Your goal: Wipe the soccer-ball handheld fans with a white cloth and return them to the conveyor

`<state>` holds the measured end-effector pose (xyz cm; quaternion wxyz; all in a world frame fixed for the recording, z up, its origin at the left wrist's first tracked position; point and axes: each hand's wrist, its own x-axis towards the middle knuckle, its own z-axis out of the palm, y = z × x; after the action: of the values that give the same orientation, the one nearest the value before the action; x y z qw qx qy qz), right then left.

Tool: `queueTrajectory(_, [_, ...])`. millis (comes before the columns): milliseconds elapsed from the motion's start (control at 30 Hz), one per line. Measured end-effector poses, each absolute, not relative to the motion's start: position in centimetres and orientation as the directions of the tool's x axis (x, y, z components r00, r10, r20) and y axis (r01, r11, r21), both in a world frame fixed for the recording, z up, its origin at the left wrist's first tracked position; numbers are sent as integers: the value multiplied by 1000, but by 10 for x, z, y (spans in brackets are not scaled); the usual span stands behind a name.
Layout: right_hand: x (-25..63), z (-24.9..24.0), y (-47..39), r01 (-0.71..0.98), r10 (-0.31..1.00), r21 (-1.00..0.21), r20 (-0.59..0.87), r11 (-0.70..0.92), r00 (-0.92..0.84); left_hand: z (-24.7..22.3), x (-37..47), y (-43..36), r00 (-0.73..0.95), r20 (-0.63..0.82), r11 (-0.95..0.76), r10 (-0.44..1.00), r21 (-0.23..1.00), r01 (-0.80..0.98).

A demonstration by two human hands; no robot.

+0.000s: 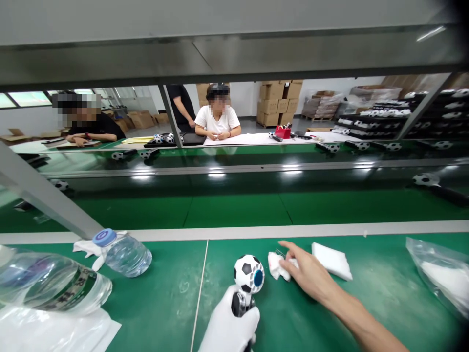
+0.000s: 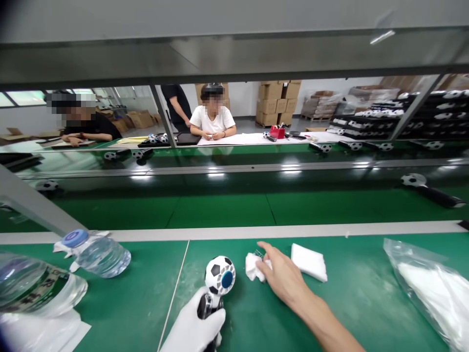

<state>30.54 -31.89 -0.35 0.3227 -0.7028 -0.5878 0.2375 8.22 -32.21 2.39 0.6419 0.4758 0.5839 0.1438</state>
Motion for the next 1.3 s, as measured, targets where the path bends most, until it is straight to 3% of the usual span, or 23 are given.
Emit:
queueTrajectory(133, [294,37,-326,462,943,-878,41,-123,329,30,81,-324,260,-583,440,770,779,447])
queueTrajectory(233, [254,63,-324,416,931,-902,243,113,273,28,80,-328,268,-510,366,818,819,441])
queueTrajectory(300, [224,64,-320,559,890,-749,454,355,44,23,77,-331,286,-441,336,851,875,348])
queueTrajectory(333, [211,60,-318,639,860,-622,495,453,-128,21,75,-333,291,-411,325,864,897,300])
queueTrajectory(433, [188,46,-307,800,855,-323,315,506,-413,15,68,-337,325,-362,309,874,929,204])
queueTrajectory(467, [186,44,-302,824,888,-334,220,458,-404,14,66,-338,334,-364,312,870,929,200])
queueTrajectory(567, [197,48,-282,762,934,-592,-45,262,-356,15,69,-337,330,-397,321,857,910,261])
queueTrajectory(633, [211,52,-269,603,864,-785,-200,141,-462,19,76,-336,285,-463,337,839,854,396])
queueTrajectory(700, [224,49,-260,321,721,-944,-276,-78,-636,23,84,-334,259,-528,373,809,800,470])
queueTrajectory(767, [229,40,-256,-80,679,-935,-189,-345,-710,25,87,-332,313,-570,450,759,808,380])
queueTrajectory(800, [227,34,-257,-266,731,-877,-130,-399,-670,25,86,-332,375,-571,499,730,820,278])
queueTrajectory(867, [218,26,-264,-490,882,-812,-63,-317,-466,25,81,-331,500,-531,596,684,802,38])
queueTrajectory(933, [203,24,-275,-491,973,-858,-42,-152,-227,25,74,-331,557,-490,668,670,726,-165])
queueTrajectory(1000, [189,28,-286,-247,995,-966,88,75,-41,26,68,-332,551,-509,721,661,635,-279])
queueTrajectory(1067, [181,34,-295,83,951,-948,308,307,3,27,65,-333,532,-559,764,636,552,-333])
queueTrajectory(1133, [179,39,-296,251,916,-883,399,397,-45,29,63,-333,530,-607,804,593,483,-346])
queueTrajectory(1200, [181,40,-290,181,954,-937,292,299,-64,28,60,-331,554,-638,845,534,411,-342])
queueTrajectory(1300, [186,38,-274,-231,988,-971,-26,-60,-150,24,55,-326,692,-567,894,447,311,-323])
